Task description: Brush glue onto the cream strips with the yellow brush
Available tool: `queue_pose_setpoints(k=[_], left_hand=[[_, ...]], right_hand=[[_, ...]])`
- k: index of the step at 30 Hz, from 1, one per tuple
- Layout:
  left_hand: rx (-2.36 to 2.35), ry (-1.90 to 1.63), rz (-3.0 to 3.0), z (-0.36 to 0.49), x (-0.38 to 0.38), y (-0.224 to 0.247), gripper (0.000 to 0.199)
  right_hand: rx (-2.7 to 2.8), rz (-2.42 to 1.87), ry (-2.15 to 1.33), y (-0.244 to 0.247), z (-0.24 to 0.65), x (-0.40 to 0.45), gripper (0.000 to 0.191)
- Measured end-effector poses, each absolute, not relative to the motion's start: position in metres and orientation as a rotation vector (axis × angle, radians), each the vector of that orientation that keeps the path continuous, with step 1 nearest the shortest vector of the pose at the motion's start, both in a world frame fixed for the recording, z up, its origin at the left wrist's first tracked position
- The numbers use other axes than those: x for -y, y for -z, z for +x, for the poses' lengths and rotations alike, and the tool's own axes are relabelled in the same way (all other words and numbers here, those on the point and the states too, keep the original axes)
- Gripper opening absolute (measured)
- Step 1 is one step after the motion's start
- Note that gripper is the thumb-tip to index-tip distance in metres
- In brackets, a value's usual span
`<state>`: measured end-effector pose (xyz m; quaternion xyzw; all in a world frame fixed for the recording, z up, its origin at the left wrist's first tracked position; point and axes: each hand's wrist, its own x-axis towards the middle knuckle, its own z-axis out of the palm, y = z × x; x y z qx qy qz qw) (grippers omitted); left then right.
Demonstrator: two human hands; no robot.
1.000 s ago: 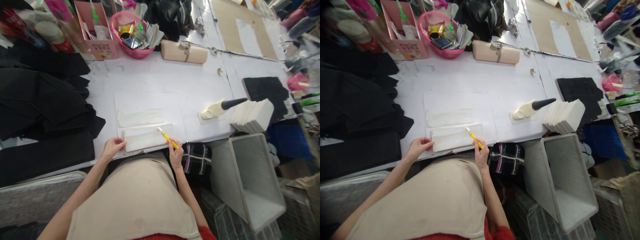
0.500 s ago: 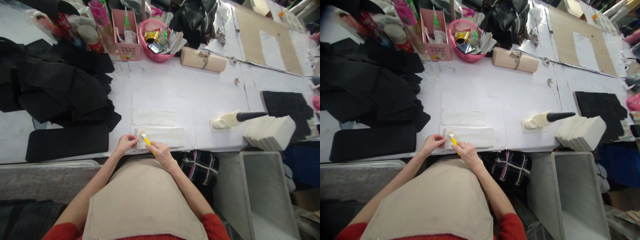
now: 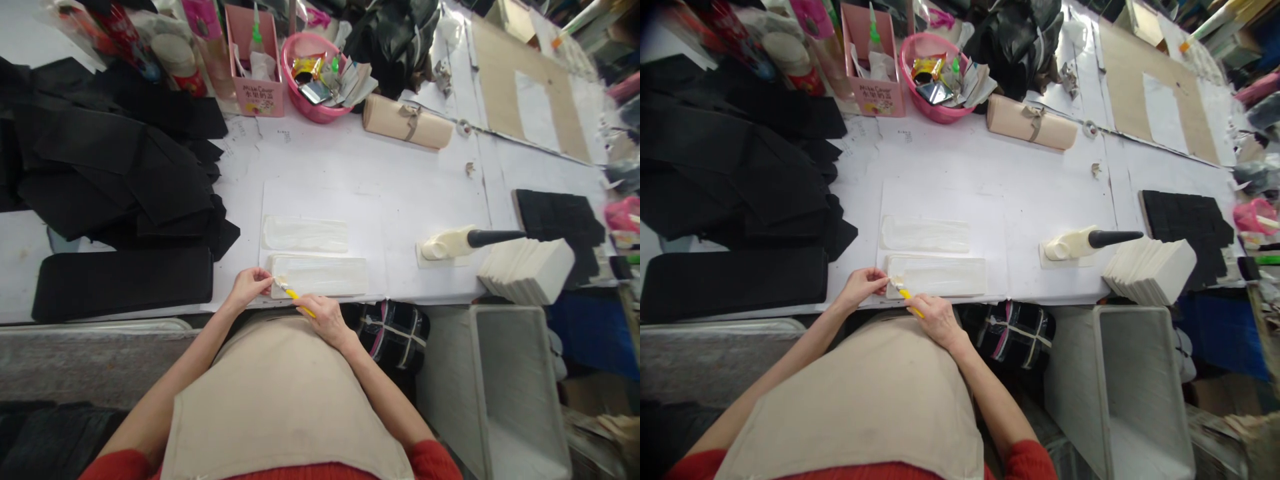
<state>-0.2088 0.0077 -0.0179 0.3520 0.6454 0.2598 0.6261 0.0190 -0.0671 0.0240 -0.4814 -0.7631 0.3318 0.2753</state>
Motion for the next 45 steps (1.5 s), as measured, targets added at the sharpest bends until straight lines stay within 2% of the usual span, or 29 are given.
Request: queue_pose_setpoints(k=[7,13,19,24,29,34,39,42,45], left_hand=[[-1.502,-0.561,0.889,-0.210,-0.010,0.019,0.038],[-1.530,-0.530,0.900,-0.209,-0.011,0.018,0.040],[-1.526,-0.495,0.881,-0.208,-0.012,0.015,0.042],[-1.574,-0.511,0.890,-0.206,-0.009,0.016,0.039],[-1.615,-0.515,0.912,-0.205,-0.007,0.019,0.037],[-1.600,-0.485,0.947,-0.208,-0.009,0.020,0.037],[-1.596,-0.478,0.969,-0.207,-0.009,0.019,0.036],[-1.594,-0.474,0.965,-0.206,-0.009,0.017,0.037],[-1.593,-0.465,0.967,-0.206,-0.010,0.015,0.038]], right_hand=[[1.025,-1.638,-1.006,0.005,0.049,0.084,0.028],[0.673,-1.786,-0.713,0.008,0.100,0.103,0.037],[1.044,-1.948,-0.281,0.000,0.125,0.110,0.031],[1.617,-1.993,-0.139,-0.010,0.116,0.122,0.024],[1.722,-1.895,-0.288,-0.024,0.096,0.136,0.021],[1.477,-1.803,-0.542,-0.021,0.100,0.134,0.019],[1.264,-2.011,-0.268,-0.012,0.132,0.137,0.021],[1.427,-2.014,-0.178,-0.015,0.125,0.136,0.021],[1.628,-1.933,-0.247,-0.022,0.102,0.132,0.022]])
